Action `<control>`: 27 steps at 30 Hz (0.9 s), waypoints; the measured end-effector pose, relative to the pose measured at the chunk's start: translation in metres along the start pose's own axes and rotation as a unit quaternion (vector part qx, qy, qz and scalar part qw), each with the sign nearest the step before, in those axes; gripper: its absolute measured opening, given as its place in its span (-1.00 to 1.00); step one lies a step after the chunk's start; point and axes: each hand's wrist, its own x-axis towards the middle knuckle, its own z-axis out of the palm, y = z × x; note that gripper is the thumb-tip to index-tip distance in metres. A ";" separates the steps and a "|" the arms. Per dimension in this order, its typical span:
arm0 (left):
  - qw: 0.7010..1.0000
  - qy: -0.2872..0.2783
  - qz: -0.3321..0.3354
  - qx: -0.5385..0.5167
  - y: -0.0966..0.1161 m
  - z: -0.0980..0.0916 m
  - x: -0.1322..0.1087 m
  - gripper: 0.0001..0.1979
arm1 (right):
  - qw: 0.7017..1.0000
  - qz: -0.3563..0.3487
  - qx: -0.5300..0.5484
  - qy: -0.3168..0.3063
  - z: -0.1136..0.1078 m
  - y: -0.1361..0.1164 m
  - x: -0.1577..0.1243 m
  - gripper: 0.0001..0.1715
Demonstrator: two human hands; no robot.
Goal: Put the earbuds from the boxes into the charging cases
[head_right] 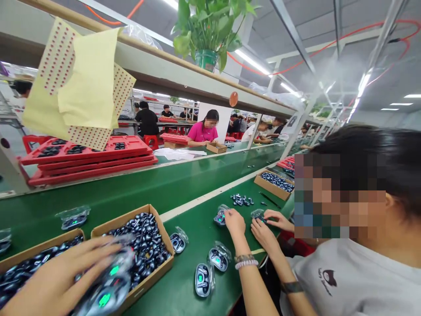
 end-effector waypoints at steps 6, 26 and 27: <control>0.967 -0.213 0.114 0.081 0.065 0.108 0.117 -0.68 | 0.999 -0.005 -0.040 0.001 0.008 0.009 -0.016 -0.61; 0.944 -0.279 0.122 0.124 0.042 0.075 0.108 -0.62 | 0.983 -0.176 0.001 0.057 -0.035 -0.074 -0.114 -0.67; 0.945 -0.273 0.120 0.132 0.037 0.057 0.104 -0.64 | 0.979 -0.194 0.051 0.048 -0.034 -0.083 -0.128 -0.69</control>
